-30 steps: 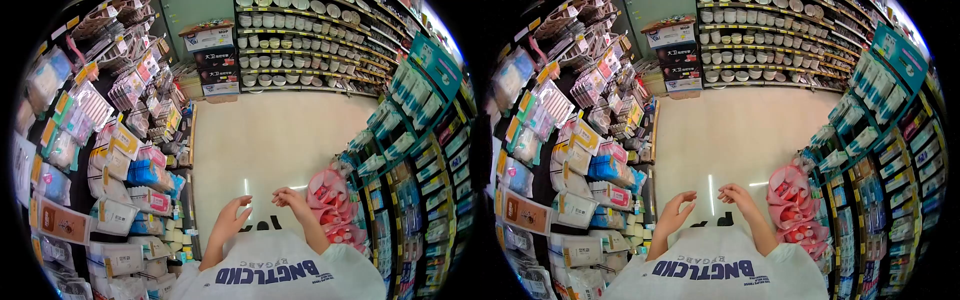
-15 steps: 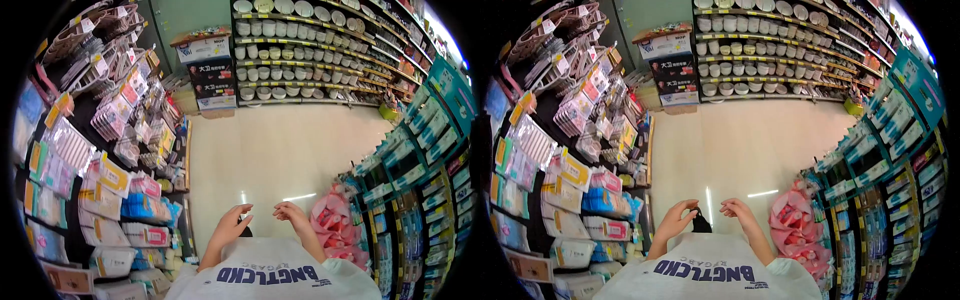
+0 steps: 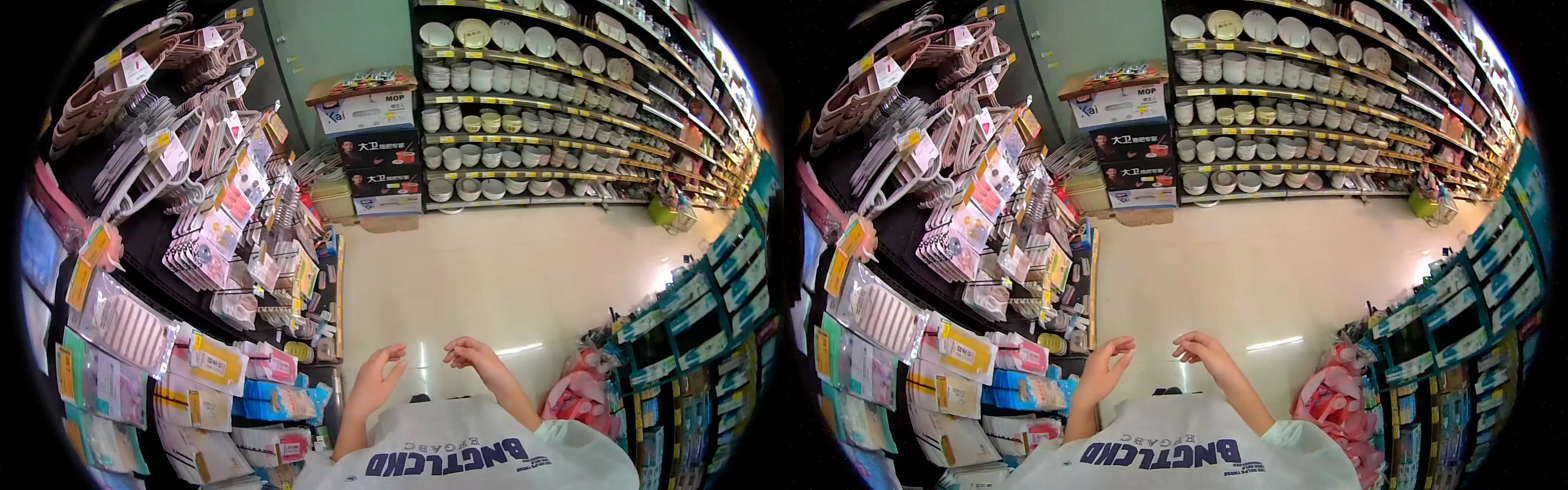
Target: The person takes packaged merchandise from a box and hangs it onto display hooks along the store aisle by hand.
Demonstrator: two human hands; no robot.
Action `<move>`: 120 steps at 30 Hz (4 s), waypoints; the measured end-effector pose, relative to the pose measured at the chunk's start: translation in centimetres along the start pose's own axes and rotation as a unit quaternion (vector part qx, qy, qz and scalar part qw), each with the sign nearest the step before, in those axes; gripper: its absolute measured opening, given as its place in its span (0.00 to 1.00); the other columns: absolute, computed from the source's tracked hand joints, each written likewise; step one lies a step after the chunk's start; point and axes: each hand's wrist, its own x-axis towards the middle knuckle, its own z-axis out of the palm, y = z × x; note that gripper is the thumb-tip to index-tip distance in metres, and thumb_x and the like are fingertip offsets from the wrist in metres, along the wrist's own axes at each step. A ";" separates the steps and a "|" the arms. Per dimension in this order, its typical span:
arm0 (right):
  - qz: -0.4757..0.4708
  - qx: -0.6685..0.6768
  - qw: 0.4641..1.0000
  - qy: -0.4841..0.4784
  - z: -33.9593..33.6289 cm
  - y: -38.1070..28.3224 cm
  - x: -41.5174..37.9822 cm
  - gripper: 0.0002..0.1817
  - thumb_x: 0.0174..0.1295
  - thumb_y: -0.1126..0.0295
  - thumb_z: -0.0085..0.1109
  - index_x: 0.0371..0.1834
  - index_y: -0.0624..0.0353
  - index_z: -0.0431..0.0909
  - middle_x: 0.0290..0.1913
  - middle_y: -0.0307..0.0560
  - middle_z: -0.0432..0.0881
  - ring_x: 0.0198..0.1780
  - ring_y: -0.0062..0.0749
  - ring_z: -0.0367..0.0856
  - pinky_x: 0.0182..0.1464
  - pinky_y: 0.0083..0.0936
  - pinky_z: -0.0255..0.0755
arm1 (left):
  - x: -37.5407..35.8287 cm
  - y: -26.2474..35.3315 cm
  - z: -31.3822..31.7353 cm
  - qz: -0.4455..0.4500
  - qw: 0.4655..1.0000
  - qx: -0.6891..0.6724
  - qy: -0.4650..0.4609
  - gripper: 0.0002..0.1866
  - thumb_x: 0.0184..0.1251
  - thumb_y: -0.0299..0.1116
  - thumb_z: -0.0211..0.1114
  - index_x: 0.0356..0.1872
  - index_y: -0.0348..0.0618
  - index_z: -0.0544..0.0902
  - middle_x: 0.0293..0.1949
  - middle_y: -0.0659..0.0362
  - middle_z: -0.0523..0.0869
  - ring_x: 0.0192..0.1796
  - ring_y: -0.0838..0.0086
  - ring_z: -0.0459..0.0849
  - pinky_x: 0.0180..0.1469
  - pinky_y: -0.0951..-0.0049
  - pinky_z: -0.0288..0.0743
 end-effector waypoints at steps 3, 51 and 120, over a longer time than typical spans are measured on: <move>0.047 -0.009 0.998 -0.029 0.1 0.4 3.3 0.13 0.62 0.63 0.45 0.42 0.59 0.74 0.35 0.40 0.79 0.35 0.20 0.75 0.41 0.16 0.67 | 1.7 -1.1 -0.9 -0.036 0.999 -0.020 0.007 0.16 0.60 0.29 0.57 0.49 0.35 0.73 0.43 0.52 0.80 0.45 0.70 0.79 0.49 0.73 0.70; -0.057 -0.007 0.998 -0.020 -11.8 -26.5 70.8 0.13 0.62 0.63 0.46 0.42 0.59 0.74 0.35 0.40 0.80 0.36 0.20 0.74 0.42 0.17 0.65 | 72.0 -14.2 -19.2 0.023 1.000 0.004 0.002 0.15 0.61 0.27 0.55 0.49 0.33 0.72 0.43 0.52 0.80 0.46 0.72 0.79 0.50 0.73 0.70; 0.100 0.028 0.540 -0.836 -6.7 -31.1 60.8 0.17 0.55 0.80 0.45 0.50 0.69 0.67 0.40 0.52 0.78 0.36 0.27 0.77 0.36 0.23 0.72 | 59.9 6.7 9.3 0.042 0.496 0.036 0.866 0.15 0.62 0.24 0.55 0.49 0.33 0.69 0.45 0.57 0.73 0.48 0.75 0.72 0.52 0.74 0.66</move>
